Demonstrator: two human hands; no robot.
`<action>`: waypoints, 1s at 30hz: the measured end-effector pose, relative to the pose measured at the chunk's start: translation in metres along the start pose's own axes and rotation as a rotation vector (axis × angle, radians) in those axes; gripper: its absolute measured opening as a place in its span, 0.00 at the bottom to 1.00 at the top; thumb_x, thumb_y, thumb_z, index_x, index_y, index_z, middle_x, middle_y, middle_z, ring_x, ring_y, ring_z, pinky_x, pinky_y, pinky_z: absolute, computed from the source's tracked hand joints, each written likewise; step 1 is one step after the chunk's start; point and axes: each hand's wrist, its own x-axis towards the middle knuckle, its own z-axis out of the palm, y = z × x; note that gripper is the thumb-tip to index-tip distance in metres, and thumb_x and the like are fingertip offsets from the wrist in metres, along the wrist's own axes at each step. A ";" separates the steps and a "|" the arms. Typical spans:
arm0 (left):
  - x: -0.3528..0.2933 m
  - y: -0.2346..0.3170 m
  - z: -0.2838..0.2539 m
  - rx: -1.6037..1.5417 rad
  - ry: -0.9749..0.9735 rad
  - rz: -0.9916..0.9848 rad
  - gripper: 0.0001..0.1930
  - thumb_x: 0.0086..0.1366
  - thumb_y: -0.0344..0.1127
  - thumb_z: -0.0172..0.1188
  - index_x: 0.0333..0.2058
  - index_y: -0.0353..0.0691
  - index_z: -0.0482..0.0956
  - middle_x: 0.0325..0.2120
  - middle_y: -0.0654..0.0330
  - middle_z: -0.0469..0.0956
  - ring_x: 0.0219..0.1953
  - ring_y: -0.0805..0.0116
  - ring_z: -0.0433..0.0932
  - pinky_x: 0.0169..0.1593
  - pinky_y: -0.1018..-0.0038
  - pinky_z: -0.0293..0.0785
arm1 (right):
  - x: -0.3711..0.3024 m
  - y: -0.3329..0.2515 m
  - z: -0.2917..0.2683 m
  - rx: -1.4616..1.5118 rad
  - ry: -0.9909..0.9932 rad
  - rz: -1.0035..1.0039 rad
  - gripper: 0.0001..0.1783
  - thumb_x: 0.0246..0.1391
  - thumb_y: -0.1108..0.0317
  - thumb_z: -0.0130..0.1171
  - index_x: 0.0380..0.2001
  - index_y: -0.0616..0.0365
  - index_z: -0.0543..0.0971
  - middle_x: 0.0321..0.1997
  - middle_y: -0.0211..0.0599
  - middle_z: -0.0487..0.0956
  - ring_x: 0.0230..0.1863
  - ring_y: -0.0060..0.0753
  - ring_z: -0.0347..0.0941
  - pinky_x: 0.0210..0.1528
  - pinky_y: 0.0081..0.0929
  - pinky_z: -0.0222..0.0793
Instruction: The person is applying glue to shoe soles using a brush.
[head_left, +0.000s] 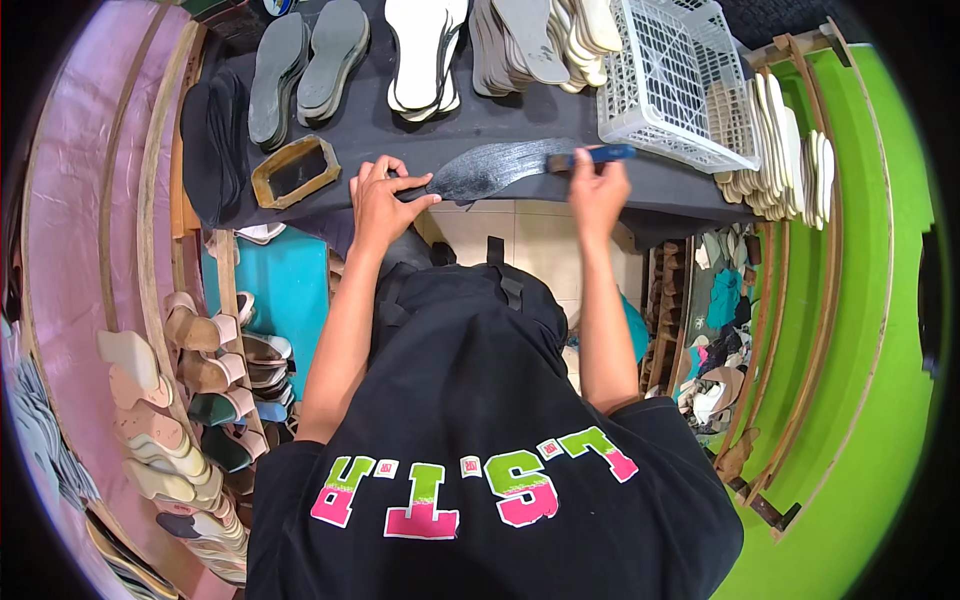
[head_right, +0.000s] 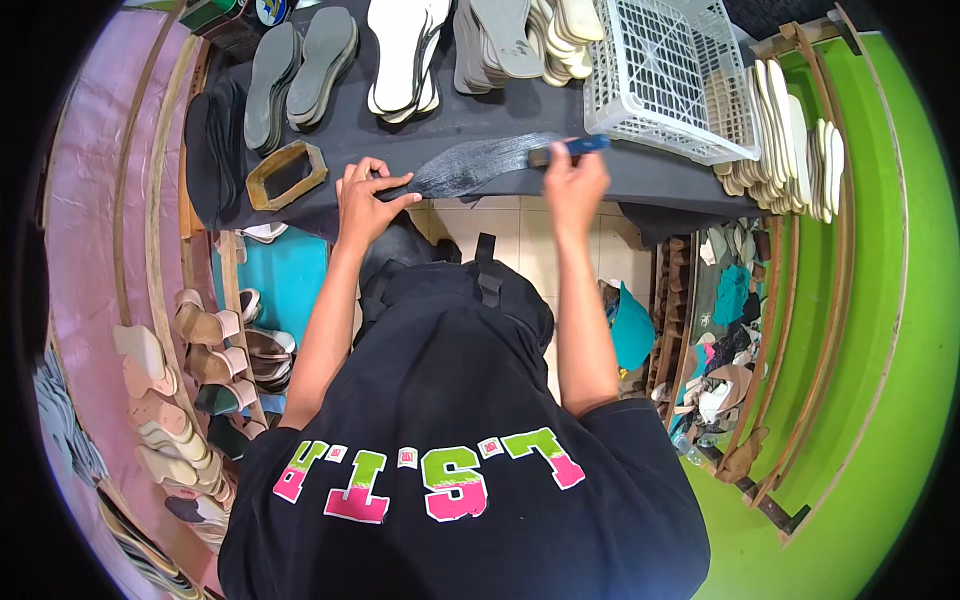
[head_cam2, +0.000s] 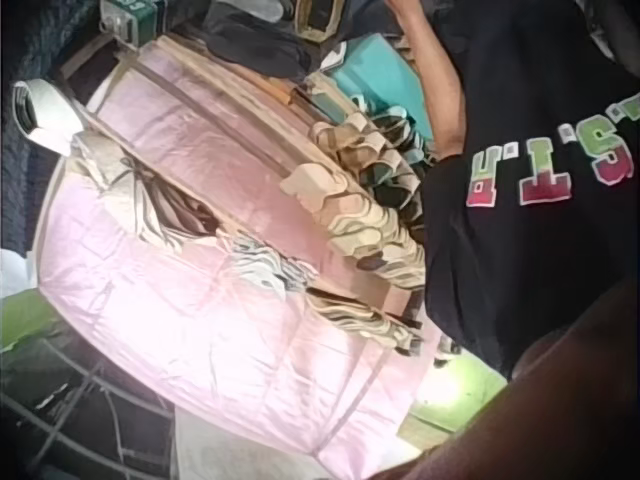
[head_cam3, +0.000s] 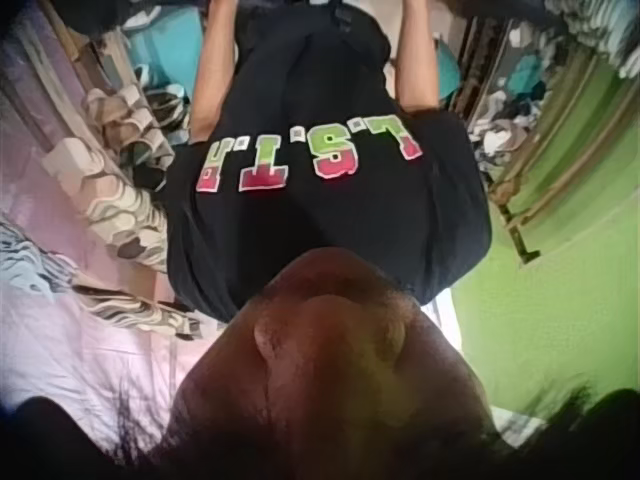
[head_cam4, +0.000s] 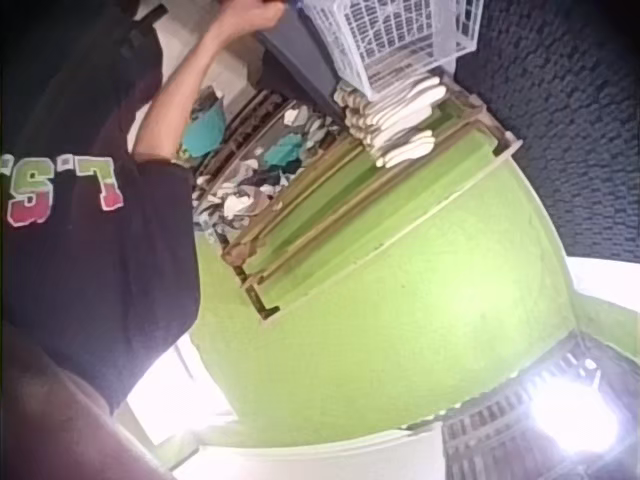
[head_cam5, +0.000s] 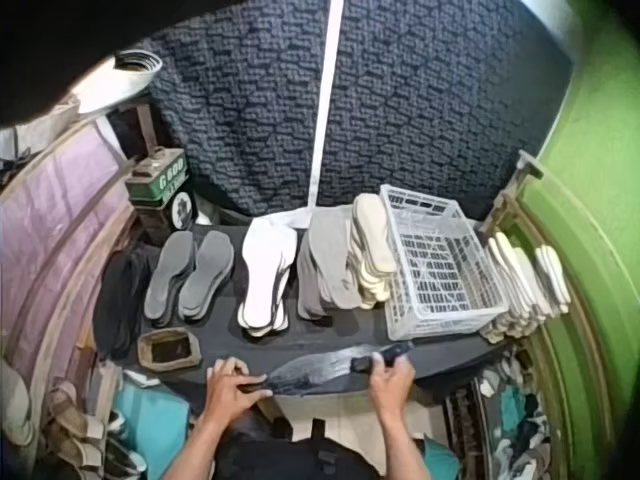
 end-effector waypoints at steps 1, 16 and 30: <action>0.000 0.000 0.000 -0.005 0.006 0.003 0.22 0.46 0.54 0.84 0.42 0.62 0.96 0.40 0.72 0.75 0.49 0.65 0.72 0.55 0.64 0.63 | 0.011 0.010 -0.013 -0.104 0.070 -0.030 0.09 0.65 0.69 0.69 0.37 0.66 0.83 0.29 0.41 0.86 0.29 0.31 0.81 0.35 0.34 0.77; 0.000 -0.004 0.001 0.026 0.031 0.024 0.22 0.47 0.53 0.84 0.42 0.60 0.96 0.39 0.73 0.75 0.45 0.67 0.71 0.55 0.65 0.63 | -0.073 -0.046 0.060 0.150 -0.354 -0.292 0.08 0.53 0.76 0.67 0.36 0.63 0.79 0.32 0.49 0.79 0.34 0.59 0.78 0.38 0.49 0.74; 0.003 -0.002 0.001 0.012 -0.001 0.022 0.21 0.47 0.52 0.85 0.42 0.60 0.96 0.39 0.73 0.75 0.45 0.68 0.71 0.54 0.66 0.63 | -0.068 -0.066 0.074 -0.183 -0.379 -0.630 0.12 0.47 0.78 0.63 0.36 0.58 0.76 0.35 0.44 0.76 0.40 0.54 0.77 0.41 0.49 0.74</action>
